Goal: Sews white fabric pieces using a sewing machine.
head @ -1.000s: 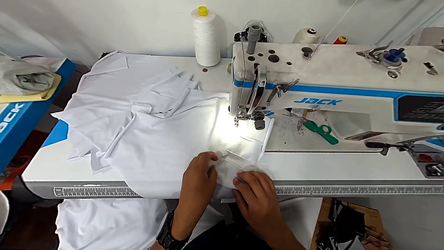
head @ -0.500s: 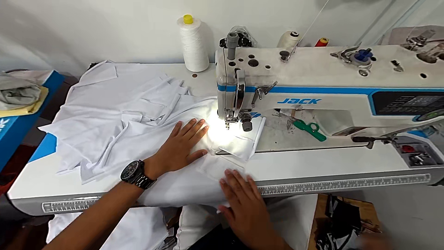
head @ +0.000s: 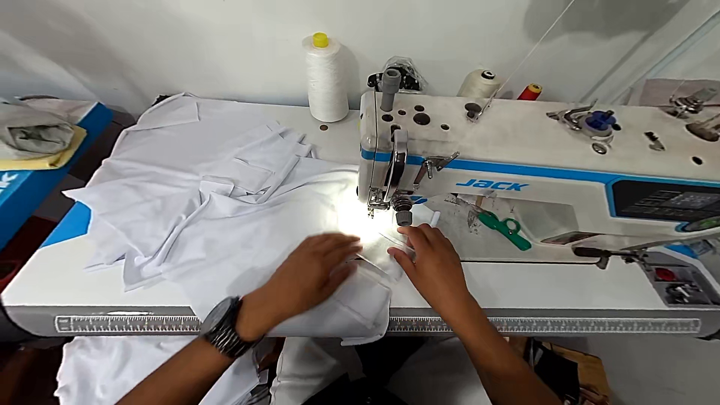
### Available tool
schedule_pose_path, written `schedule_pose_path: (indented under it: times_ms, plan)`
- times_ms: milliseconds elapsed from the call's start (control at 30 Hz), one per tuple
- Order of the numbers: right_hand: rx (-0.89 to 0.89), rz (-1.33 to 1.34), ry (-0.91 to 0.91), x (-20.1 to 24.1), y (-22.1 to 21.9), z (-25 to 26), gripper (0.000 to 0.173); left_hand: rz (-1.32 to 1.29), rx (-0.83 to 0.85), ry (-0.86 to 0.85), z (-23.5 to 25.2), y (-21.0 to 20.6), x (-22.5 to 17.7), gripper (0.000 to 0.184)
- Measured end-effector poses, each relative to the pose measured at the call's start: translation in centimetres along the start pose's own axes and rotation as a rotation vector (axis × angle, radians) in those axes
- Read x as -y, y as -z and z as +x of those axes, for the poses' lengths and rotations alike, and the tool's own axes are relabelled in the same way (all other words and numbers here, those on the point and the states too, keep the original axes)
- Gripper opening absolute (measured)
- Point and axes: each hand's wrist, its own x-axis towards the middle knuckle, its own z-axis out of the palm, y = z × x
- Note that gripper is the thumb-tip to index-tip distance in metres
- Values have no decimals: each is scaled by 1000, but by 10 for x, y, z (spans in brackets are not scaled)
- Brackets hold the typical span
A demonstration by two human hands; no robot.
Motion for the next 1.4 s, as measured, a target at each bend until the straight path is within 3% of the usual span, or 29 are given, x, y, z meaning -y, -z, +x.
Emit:
schedule_pose_path:
  times_ms: [100,167,233,367,567,1233,1300,1400]
  plan:
    - [-1,12,-31,2,-2,0,34,52,-104,-47,43,-6,14,26]
    - [-21,33,21,0,-3,1,27,83,-67,-153,59,-13,16,29]
    - [-29,71,88,-2,-3,0,19,112,-16,-218,65,-16,18,34]
    - [-25,194,215,-4,-2,-3,5,57,-52,-246,62,-10,30,17]
    - [54,223,381,-12,-2,-9,16,43,-131,-281,33,-10,38,21]
    - [88,190,473,-17,0,-13,20,41,-81,-329,24,-11,38,21]
    - [97,136,491,-17,2,-15,23,99,-59,-280,18,-8,30,23]
    - [141,64,488,-21,6,-24,29,211,-24,-37,-3,-11,8,34]
